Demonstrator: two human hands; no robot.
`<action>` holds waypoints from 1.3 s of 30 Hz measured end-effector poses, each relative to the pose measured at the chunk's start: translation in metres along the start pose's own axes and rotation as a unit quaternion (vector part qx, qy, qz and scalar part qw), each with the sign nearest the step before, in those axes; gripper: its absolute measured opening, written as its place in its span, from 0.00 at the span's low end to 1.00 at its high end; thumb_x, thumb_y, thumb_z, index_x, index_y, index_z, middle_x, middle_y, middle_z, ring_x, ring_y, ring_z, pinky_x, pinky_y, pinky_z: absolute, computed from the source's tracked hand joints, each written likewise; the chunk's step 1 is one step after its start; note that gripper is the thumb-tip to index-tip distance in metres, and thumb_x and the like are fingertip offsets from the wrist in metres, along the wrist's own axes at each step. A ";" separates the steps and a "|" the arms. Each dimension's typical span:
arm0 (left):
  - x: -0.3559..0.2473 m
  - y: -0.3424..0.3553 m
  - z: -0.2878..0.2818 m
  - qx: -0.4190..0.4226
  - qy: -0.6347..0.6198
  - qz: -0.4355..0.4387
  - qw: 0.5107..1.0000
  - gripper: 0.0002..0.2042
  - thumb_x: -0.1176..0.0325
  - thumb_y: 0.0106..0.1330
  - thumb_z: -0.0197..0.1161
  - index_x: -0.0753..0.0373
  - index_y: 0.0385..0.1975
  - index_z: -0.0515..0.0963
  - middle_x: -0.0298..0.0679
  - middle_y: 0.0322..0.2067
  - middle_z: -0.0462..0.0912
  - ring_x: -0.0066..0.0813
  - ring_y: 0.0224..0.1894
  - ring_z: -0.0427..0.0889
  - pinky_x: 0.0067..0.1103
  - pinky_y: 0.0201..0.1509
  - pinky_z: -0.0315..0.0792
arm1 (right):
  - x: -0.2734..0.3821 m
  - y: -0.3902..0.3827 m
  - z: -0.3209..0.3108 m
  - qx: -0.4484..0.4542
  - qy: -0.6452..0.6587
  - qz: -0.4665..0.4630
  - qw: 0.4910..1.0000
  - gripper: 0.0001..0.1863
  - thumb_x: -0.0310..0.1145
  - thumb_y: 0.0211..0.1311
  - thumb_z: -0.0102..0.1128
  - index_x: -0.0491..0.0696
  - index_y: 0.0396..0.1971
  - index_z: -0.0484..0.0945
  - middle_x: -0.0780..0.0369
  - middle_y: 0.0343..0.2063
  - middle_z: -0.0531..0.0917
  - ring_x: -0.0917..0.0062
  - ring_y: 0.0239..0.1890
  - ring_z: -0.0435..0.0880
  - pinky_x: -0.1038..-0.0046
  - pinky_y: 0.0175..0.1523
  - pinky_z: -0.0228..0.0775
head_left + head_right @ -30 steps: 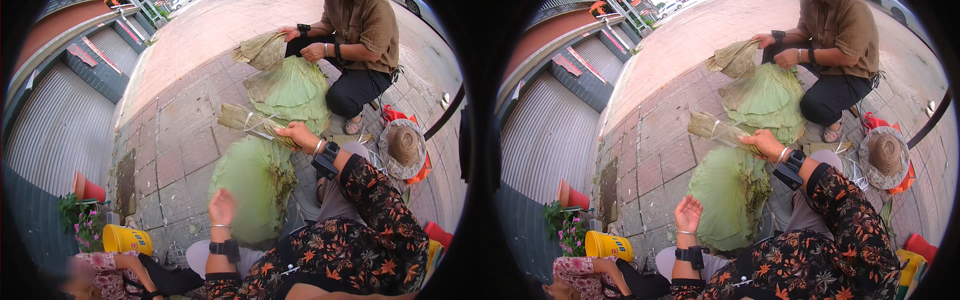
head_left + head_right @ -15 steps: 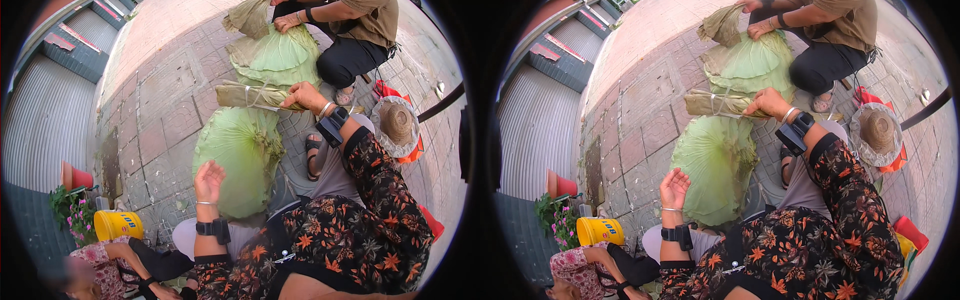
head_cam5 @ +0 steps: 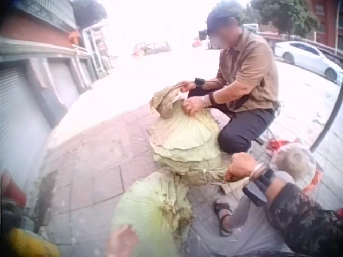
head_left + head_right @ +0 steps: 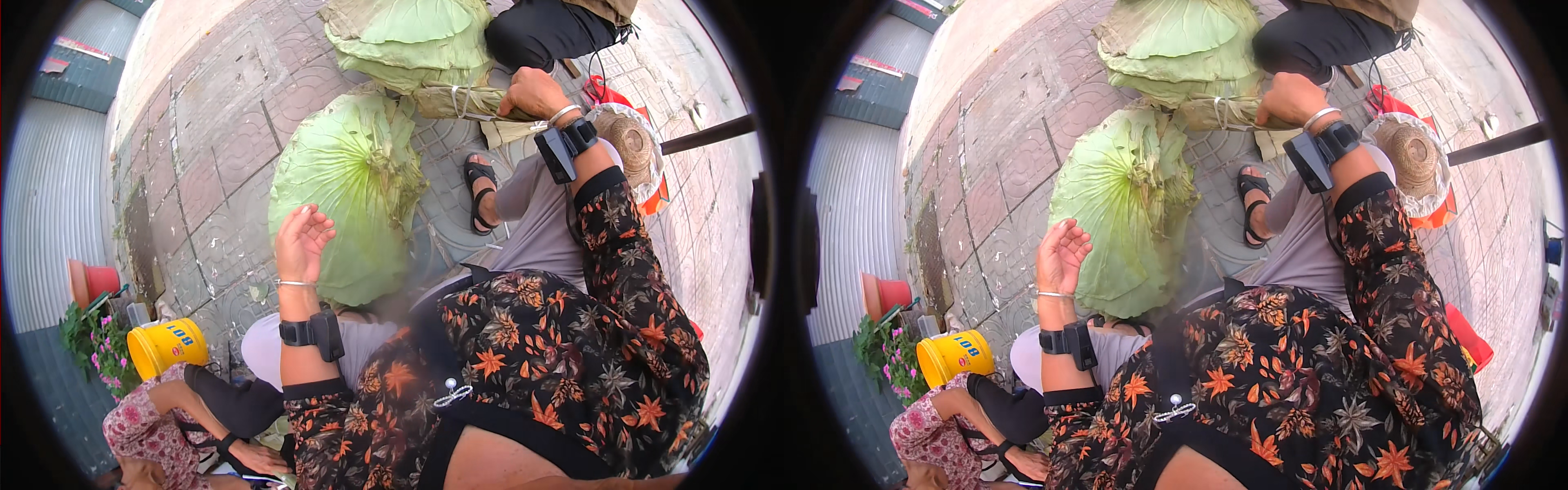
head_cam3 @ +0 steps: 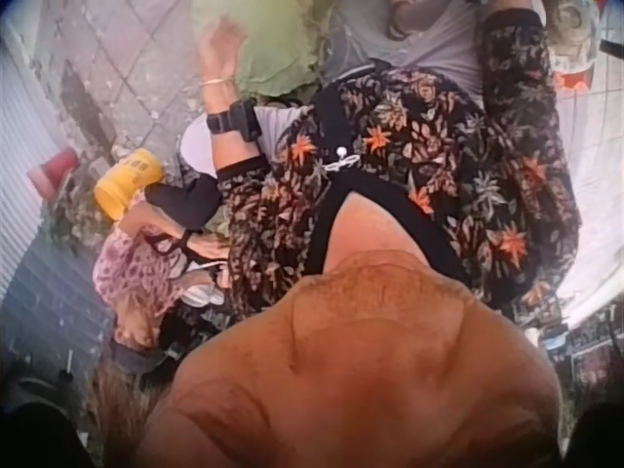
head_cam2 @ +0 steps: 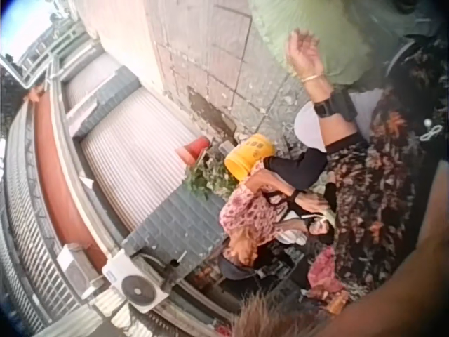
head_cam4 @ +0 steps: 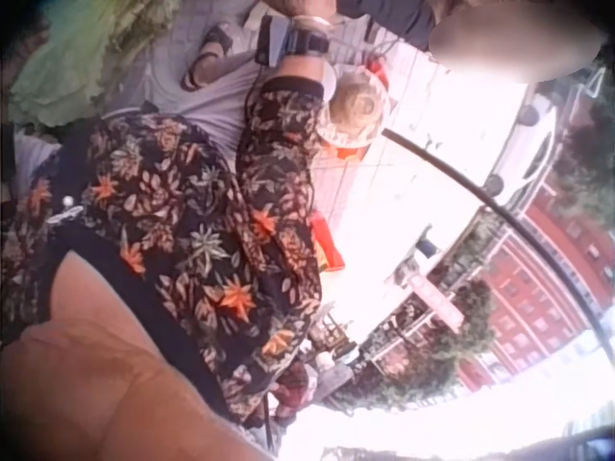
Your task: Bundling large lotus leaves by folding them and tying them with plastic strips.
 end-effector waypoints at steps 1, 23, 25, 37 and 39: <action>0.001 -0.001 -0.001 -0.002 0.014 -0.002 1.000 0.08 0.68 0.64 0.56 0.66 0.38 0.74 0.40 0.28 0.79 0.32 0.30 0.81 0.25 0.33 0.77 | -0.003 0.001 0.009 0.016 -0.028 -0.001 0.999 0.26 0.44 0.30 0.72 0.38 0.28 0.83 0.45 0.33 0.82 0.55 0.40 0.82 0.63 0.45 0.74; 0.005 -0.005 0.010 0.003 0.136 -0.016 0.991 0.10 0.68 0.63 0.59 0.67 0.38 0.74 0.40 0.28 0.79 0.31 0.30 0.82 0.23 0.31 0.78 | 0.054 -0.042 0.094 0.197 -0.126 -0.253 0.939 0.21 0.48 0.50 0.65 0.46 0.36 0.80 0.52 0.31 0.83 0.55 0.39 0.81 0.60 0.42 0.73; 0.009 -0.005 0.006 -0.016 0.144 -0.025 0.989 0.11 0.67 0.61 0.61 0.67 0.38 0.75 0.42 0.29 0.79 0.35 0.30 0.81 0.26 0.32 0.77 | 0.069 -0.052 0.098 0.209 -0.128 -0.286 0.927 0.21 0.47 0.49 0.65 0.46 0.35 0.80 0.53 0.30 0.82 0.55 0.38 0.81 0.60 0.42 0.73; 0.020 0.001 0.000 -0.004 0.180 -0.043 0.983 0.09 0.69 0.65 0.56 0.69 0.39 0.74 0.41 0.29 0.80 0.31 0.30 0.83 0.23 0.32 0.79 | 0.107 -0.062 0.078 0.161 -0.114 -0.372 0.907 0.19 0.43 0.52 0.65 0.45 0.38 0.78 0.52 0.27 0.82 0.56 0.36 0.82 0.61 0.42 0.73; 0.016 -0.003 -0.003 -0.025 0.177 -0.032 0.983 0.09 0.69 0.65 0.56 0.69 0.39 0.74 0.41 0.29 0.80 0.31 0.30 0.83 0.23 0.32 0.79 | 0.105 -0.056 0.084 0.150 -0.137 -0.367 0.908 0.20 0.43 0.52 0.66 0.45 0.39 0.78 0.52 0.25 0.81 0.56 0.35 0.81 0.61 0.41 0.73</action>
Point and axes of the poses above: each hand's wrist, its own y-axis towards the middle knuckle, its own z-axis out of the palm, x = y × z, the point moved 4 cm from there along y, towards the middle knuckle
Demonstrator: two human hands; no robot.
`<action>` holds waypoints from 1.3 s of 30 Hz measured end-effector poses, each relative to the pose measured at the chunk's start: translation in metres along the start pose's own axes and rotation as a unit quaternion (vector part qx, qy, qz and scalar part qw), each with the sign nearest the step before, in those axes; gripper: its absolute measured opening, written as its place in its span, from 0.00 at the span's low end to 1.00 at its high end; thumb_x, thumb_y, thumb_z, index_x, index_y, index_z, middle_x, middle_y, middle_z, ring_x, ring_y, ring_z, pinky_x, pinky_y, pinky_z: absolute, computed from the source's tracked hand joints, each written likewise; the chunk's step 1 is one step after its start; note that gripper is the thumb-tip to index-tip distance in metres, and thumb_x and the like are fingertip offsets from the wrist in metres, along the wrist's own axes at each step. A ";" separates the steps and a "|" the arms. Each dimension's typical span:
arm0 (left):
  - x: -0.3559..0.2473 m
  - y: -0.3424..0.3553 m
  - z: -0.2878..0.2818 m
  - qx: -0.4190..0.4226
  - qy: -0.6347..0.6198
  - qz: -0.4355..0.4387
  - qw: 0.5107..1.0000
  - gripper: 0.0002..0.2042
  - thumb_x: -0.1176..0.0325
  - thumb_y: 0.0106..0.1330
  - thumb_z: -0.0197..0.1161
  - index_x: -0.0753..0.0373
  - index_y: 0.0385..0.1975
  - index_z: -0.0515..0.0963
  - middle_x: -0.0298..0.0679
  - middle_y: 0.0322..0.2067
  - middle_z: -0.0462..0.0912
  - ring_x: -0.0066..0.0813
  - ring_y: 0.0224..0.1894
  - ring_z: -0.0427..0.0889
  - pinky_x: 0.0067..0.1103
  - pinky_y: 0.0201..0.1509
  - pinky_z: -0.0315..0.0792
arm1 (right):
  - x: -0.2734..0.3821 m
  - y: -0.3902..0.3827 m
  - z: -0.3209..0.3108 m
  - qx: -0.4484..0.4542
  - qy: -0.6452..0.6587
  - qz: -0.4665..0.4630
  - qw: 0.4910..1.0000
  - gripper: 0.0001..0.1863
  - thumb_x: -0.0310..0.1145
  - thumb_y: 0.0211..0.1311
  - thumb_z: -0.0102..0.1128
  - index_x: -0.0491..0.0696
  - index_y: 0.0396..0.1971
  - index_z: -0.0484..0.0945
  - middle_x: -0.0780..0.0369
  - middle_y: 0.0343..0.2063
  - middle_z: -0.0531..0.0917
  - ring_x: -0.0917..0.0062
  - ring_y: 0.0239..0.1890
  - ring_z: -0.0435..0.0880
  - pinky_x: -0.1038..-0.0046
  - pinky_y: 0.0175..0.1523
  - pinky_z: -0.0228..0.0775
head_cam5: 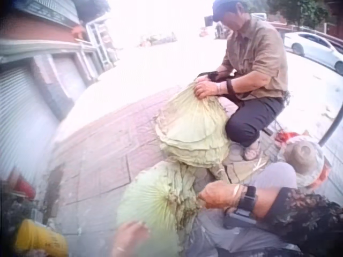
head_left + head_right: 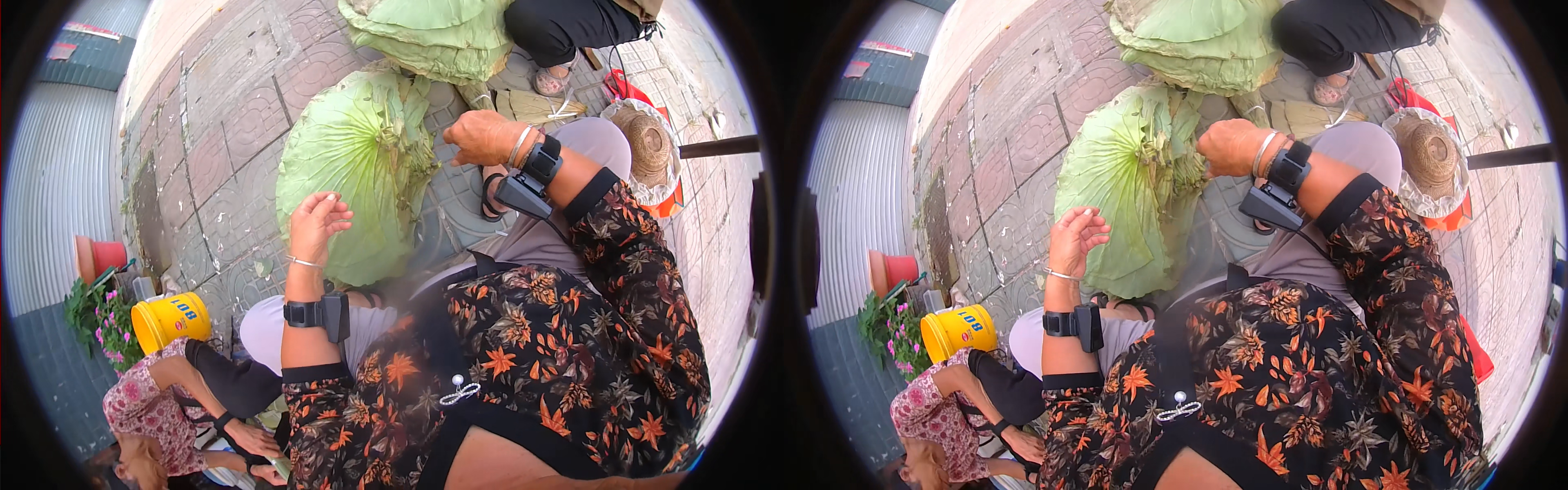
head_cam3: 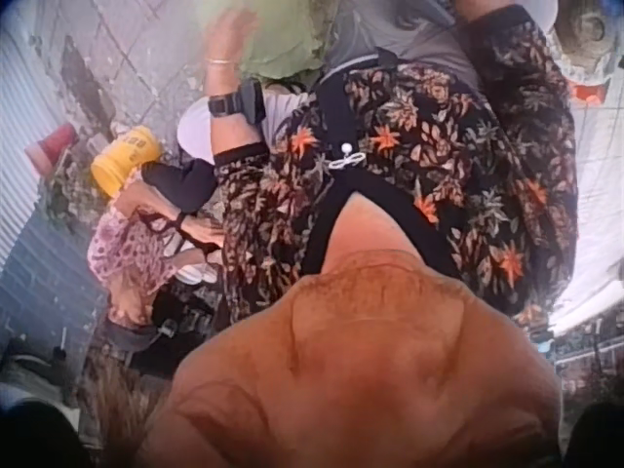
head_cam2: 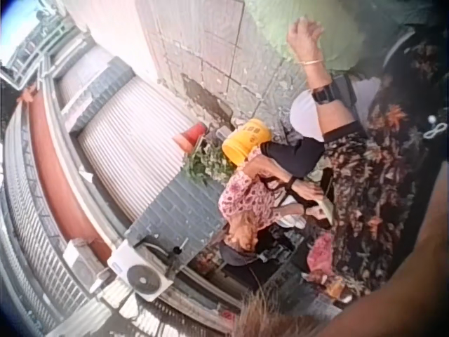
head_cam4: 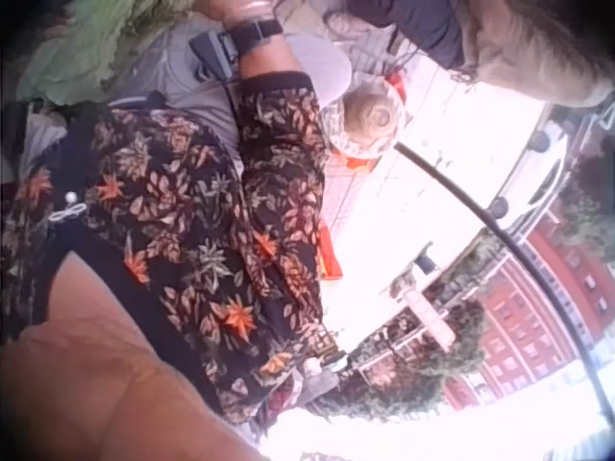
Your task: Bundling large lotus leaves by folding them and tying them with plastic strips.
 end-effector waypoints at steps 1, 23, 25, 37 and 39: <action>-0.001 -0.002 -0.002 0.002 -0.001 0.004 1.000 0.09 0.69 0.65 0.56 0.69 0.39 0.74 0.41 0.29 0.80 0.31 0.30 0.83 0.23 0.31 0.79 | 0.002 0.001 0.000 0.004 0.003 -0.007 1.000 0.20 0.43 0.52 0.66 0.44 0.39 0.78 0.52 0.25 0.81 0.56 0.36 0.81 0.61 0.41 0.73; -0.007 -0.047 -0.024 -0.043 -0.022 0.049 0.998 0.10 0.68 0.64 0.58 0.68 0.39 0.75 0.42 0.29 0.80 0.28 0.29 0.82 0.20 0.29 0.77 | 0.056 0.094 0.003 -0.096 0.015 0.004 0.995 0.29 0.40 0.42 0.72 0.53 0.49 0.75 0.55 0.38 0.80 0.57 0.46 0.77 0.60 0.49 0.71; -0.006 -0.050 -0.026 -0.048 -0.016 0.052 0.997 0.10 0.68 0.64 0.58 0.69 0.39 0.75 0.42 0.29 0.80 0.28 0.29 0.82 0.20 0.29 0.77 | 0.064 0.091 0.000 -0.102 -0.004 -0.005 0.995 0.33 0.35 0.40 0.71 0.51 0.52 0.74 0.56 0.39 0.80 0.60 0.49 0.75 0.62 0.52 0.69; -0.005 -0.037 0.000 -0.027 0.058 0.059 0.996 0.11 0.67 0.63 0.59 0.69 0.39 0.75 0.41 0.29 0.80 0.27 0.29 0.81 0.20 0.28 0.76 | 0.066 0.085 -0.002 -0.136 0.170 0.033 0.975 0.20 0.23 0.39 0.63 0.48 0.39 0.81 0.50 0.31 0.82 0.57 0.40 0.81 0.64 0.45 0.72; 0.000 -0.028 0.005 -0.028 0.081 0.057 0.995 0.12 0.67 0.62 0.59 0.69 0.39 0.75 0.40 0.29 0.81 0.26 0.29 0.81 0.19 0.28 0.76 | 0.064 0.087 -0.002 -0.155 0.192 0.021 0.969 0.22 0.22 0.36 0.66 0.47 0.39 0.80 0.56 0.24 0.80 0.62 0.33 0.81 0.65 0.41 0.72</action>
Point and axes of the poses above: each hand's wrist, its own y-axis towards the middle knuckle, its own z-axis out of the palm, x = y × z, the point moved 4 cm from there along y, towards the middle knuckle
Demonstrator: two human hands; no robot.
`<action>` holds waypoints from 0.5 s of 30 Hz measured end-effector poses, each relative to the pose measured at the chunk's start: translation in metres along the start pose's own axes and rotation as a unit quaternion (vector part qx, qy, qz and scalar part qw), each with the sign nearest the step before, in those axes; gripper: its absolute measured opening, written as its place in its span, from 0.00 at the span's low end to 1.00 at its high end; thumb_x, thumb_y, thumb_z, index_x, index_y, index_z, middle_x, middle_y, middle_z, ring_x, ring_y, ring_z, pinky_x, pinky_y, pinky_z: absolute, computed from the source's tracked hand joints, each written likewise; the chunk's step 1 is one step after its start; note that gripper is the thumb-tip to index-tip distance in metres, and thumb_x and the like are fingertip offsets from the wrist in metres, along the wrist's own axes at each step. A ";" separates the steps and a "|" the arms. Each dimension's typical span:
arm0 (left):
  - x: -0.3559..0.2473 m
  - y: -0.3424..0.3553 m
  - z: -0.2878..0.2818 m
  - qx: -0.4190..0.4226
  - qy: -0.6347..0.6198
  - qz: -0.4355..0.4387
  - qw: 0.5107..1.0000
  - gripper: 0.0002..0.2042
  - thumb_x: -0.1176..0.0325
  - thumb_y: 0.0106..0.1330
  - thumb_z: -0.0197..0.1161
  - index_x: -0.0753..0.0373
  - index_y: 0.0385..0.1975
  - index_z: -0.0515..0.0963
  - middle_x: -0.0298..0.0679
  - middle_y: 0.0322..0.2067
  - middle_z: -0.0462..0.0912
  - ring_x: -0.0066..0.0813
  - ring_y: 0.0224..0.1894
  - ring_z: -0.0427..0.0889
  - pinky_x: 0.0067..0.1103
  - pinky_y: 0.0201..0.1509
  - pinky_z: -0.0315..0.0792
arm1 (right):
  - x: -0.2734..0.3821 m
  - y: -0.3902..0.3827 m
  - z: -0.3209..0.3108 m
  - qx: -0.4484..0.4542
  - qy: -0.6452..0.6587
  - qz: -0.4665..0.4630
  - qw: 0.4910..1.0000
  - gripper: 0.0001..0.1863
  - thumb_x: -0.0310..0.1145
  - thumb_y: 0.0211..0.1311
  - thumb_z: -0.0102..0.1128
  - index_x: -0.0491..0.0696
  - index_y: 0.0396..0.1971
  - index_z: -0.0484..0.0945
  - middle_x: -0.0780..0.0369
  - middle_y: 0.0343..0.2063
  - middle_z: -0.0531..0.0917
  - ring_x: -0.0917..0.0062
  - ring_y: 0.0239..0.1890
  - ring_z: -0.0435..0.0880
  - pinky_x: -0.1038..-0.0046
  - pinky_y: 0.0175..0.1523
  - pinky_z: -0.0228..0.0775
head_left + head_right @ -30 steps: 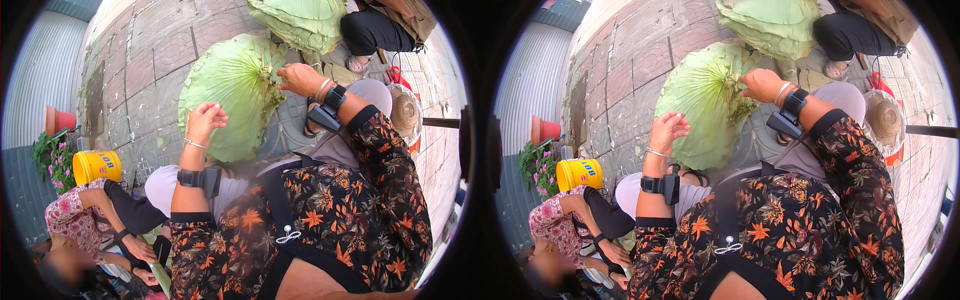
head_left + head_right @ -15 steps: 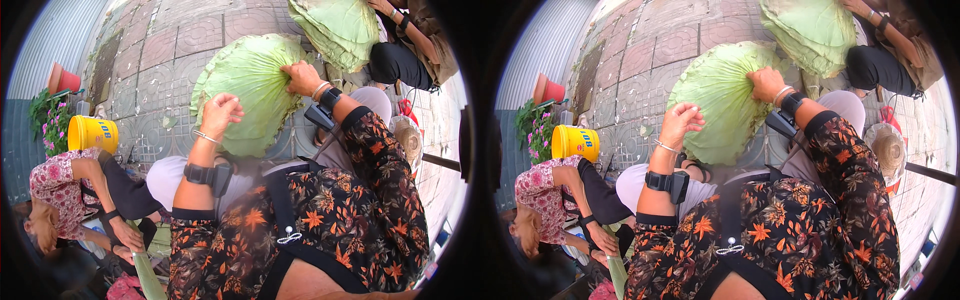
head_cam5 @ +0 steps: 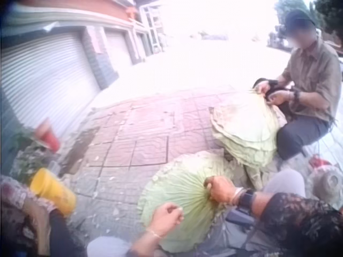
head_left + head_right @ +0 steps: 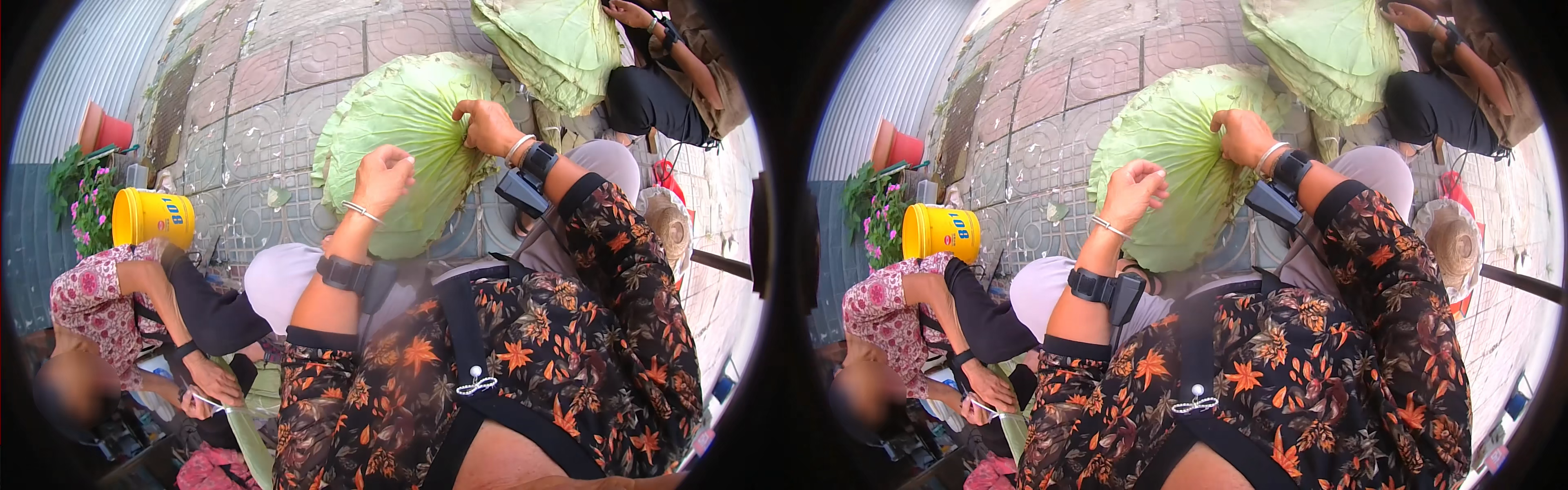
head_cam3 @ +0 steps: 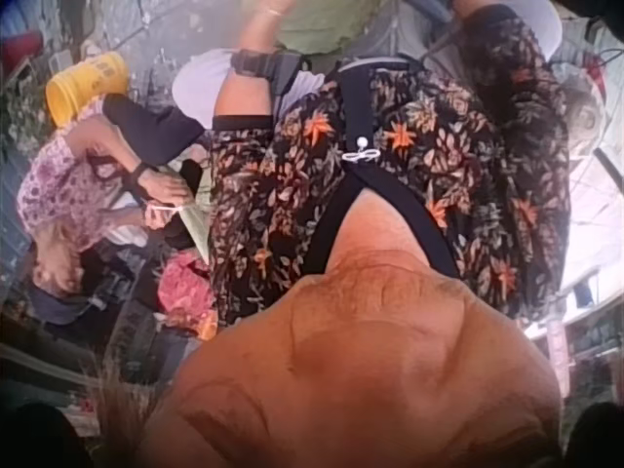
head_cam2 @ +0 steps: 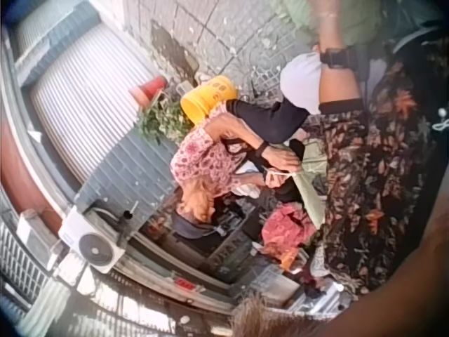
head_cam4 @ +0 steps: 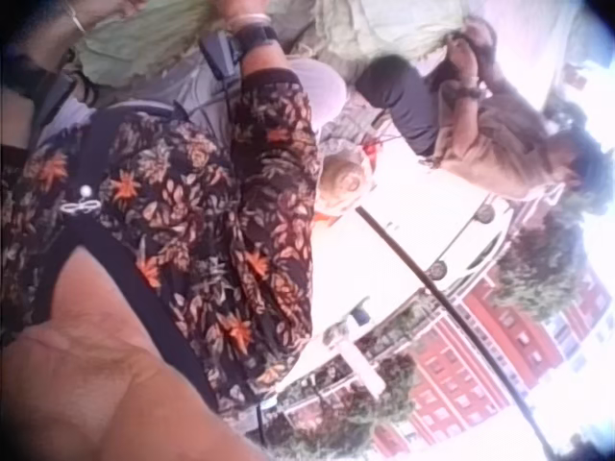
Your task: Bundling large lotus leaves by folding them and tying them with plastic strips.
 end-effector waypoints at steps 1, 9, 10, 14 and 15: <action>0.000 0.005 0.004 -0.019 0.094 0.043 0.994 0.13 0.66 0.60 0.61 0.68 0.41 0.75 0.42 0.31 0.81 0.28 0.31 0.82 0.21 0.32 0.77 | 0.000 0.001 0.000 -0.016 0.024 -0.014 0.999 0.24 0.21 0.33 0.68 0.47 0.38 0.79 0.61 0.18 0.78 0.67 0.26 0.80 0.66 0.37 0.72; -0.005 0.013 0.047 -0.112 0.301 0.325 0.889 0.25 0.65 0.56 0.62 0.63 0.55 0.68 0.50 0.49 0.74 0.46 0.48 0.77 0.33 0.50 0.72 | 0.005 -0.003 0.010 0.077 0.292 0.097 0.948 0.24 0.15 0.38 0.62 0.46 0.42 0.78 0.66 0.19 0.75 0.80 0.21 0.77 0.76 0.26 0.71; -0.008 0.012 0.047 -0.109 0.303 0.326 0.889 0.25 0.65 0.56 0.62 0.63 0.55 0.68 0.50 0.49 0.74 0.46 0.48 0.77 0.33 0.50 0.72 | 0.005 -0.003 0.011 0.073 0.348 0.096 0.930 0.24 0.16 0.39 0.61 0.47 0.42 0.79 0.63 0.20 0.79 0.78 0.22 0.81 0.74 0.26 0.73; -0.017 0.010 0.050 -0.089 0.416 0.290 0.858 0.25 0.66 0.58 0.60 0.64 0.57 0.65 0.50 0.46 0.74 0.49 0.45 0.77 0.37 0.46 0.73 | 0.008 -0.006 0.011 0.068 0.424 0.090 0.899 0.27 0.15 0.40 0.61 0.45 0.48 0.76 0.64 0.20 0.78 0.79 0.20 0.78 0.77 0.24 0.73; -0.018 0.009 0.051 -0.089 0.443 0.295 0.842 0.25 0.66 0.59 0.60 0.64 0.56 0.65 0.51 0.45 0.74 0.49 0.44 0.77 0.38 0.44 0.73 | 0.009 -0.006 0.010 0.069 0.447 0.091 0.888 0.28 0.15 0.40 0.60 0.43 0.49 0.74 0.64 0.20 0.78 0.80 0.19 0.77 0.77 0.25 0.73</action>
Point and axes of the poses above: each hand's wrist, its own y-axis towards the middle knuckle, its own z-axis out of the palm, x = y × z, the point moved 4 cm from there along y, towards the middle knuckle
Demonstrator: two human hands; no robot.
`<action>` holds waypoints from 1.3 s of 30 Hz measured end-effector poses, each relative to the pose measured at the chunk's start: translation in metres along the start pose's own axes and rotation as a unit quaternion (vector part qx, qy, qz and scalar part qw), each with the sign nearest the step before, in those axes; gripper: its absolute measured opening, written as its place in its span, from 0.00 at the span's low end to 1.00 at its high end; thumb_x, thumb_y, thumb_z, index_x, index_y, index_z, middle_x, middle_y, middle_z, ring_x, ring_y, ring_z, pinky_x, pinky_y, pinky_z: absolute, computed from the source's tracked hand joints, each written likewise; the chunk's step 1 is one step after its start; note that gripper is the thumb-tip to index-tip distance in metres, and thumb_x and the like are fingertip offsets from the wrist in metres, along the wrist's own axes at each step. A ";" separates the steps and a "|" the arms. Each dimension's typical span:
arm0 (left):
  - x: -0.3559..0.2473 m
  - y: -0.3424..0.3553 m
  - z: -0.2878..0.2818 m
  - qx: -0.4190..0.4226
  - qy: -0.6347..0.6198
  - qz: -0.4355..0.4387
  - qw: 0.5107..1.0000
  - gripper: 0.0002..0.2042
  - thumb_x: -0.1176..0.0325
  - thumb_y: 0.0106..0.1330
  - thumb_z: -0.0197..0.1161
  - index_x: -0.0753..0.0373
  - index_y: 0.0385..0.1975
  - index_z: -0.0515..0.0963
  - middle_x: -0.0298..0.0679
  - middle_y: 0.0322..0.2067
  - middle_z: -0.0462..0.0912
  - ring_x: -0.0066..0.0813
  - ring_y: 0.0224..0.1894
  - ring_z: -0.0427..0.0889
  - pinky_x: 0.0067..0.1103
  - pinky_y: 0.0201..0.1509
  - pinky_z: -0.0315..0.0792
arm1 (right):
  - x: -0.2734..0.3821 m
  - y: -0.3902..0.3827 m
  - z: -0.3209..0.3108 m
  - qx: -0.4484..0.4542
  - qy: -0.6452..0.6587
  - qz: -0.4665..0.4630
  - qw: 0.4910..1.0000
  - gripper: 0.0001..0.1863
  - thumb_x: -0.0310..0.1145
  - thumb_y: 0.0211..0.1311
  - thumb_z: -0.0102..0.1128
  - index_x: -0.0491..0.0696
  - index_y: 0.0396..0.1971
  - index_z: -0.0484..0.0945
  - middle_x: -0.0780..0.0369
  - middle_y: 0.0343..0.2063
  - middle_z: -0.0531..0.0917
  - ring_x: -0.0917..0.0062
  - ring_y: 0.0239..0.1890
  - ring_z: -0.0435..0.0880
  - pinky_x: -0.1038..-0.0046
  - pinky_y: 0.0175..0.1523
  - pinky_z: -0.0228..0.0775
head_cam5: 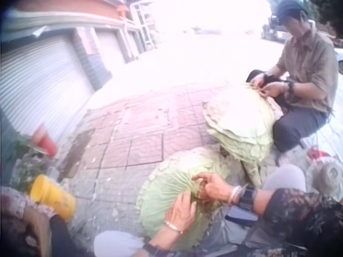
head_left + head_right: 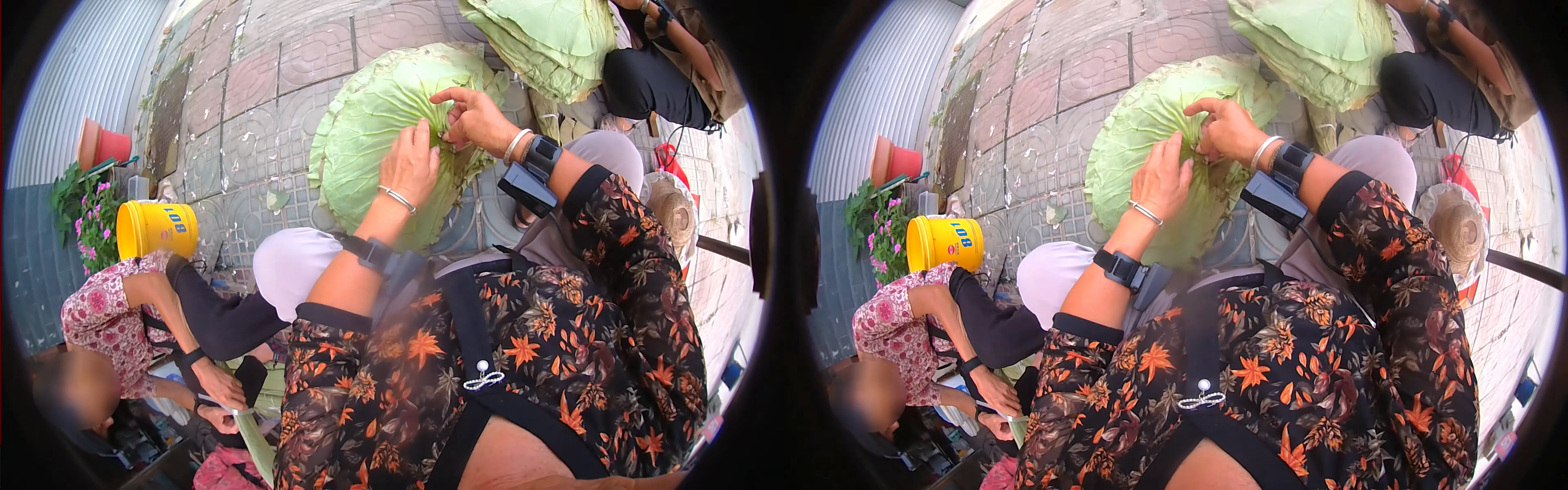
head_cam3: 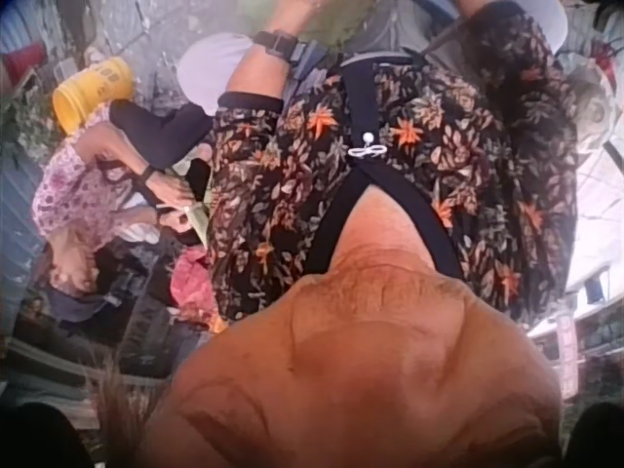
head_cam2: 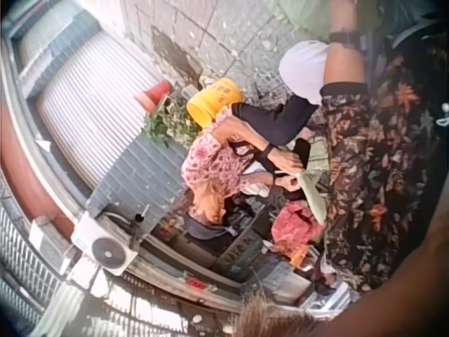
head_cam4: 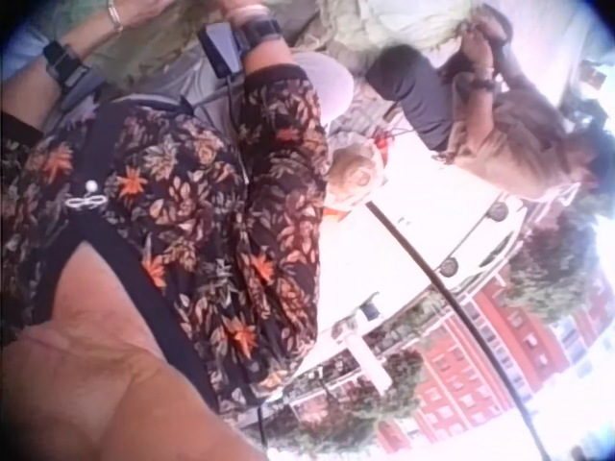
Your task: Bundling large lotus leaves by folding them and tying them with plastic strips.
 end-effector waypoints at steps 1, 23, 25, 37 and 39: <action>0.000 0.000 0.001 0.003 0.001 0.003 1.000 0.25 0.66 0.59 0.60 0.64 0.56 0.65 0.51 0.45 0.74 0.49 0.44 0.77 0.38 0.44 0.73 | 0.002 -0.001 0.000 0.004 0.025 0.000 1.000 0.29 0.15 0.41 0.60 0.41 0.51 0.73 0.64 0.20 0.77 0.80 0.19 0.77 0.77 0.25 0.73; -0.005 -0.006 -0.024 -0.109 -0.087 0.056 0.989 0.20 0.73 0.61 0.56 0.66 0.54 0.70 0.51 0.41 0.78 0.45 0.41 0.80 0.30 0.41 0.76 | 0.016 -0.011 0.001 -0.049 0.239 0.062 0.968 0.30 0.13 0.46 0.59 0.32 0.53 0.61 0.50 0.34 0.75 0.66 0.30 0.81 0.67 0.32 0.82; -0.003 -0.006 -0.022 -0.102 -0.103 0.045 0.988 0.19 0.72 0.61 0.57 0.66 0.53 0.71 0.50 0.41 0.78 0.42 0.40 0.81 0.28 0.40 0.76 | 0.016 -0.012 0.003 -0.044 0.264 0.079 0.960 0.30 0.13 0.47 0.58 0.32 0.53 0.60 0.49 0.35 0.75 0.65 0.31 0.81 0.67 0.33 0.82; -0.006 -0.006 -0.031 -0.117 -0.119 0.044 0.985 0.22 0.70 0.55 0.64 0.67 0.50 0.73 0.45 0.39 0.79 0.34 0.37 0.81 0.24 0.38 0.77 | 0.020 -0.013 0.009 -0.001 0.294 0.092 0.951 0.20 0.23 0.55 0.57 0.37 0.47 0.65 0.56 0.34 0.76 0.69 0.32 0.81 0.66 0.38 0.81; -0.006 -0.007 -0.032 -0.137 -0.117 0.021 0.983 0.22 0.70 0.53 0.66 0.67 0.49 0.73 0.45 0.38 0.78 0.34 0.37 0.81 0.25 0.36 0.76 | 0.020 -0.018 0.012 -0.003 0.328 0.107 0.939 0.16 0.27 0.56 0.58 0.38 0.43 0.67 0.56 0.33 0.76 0.70 0.32 0.80 0.67 0.40 0.80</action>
Point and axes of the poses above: each hand's wrist, its own y-axis towards the middle knuckle, its own z-axis out of the palm, x = y × z, the point moved 4 cm from there along y, towards the middle knuckle
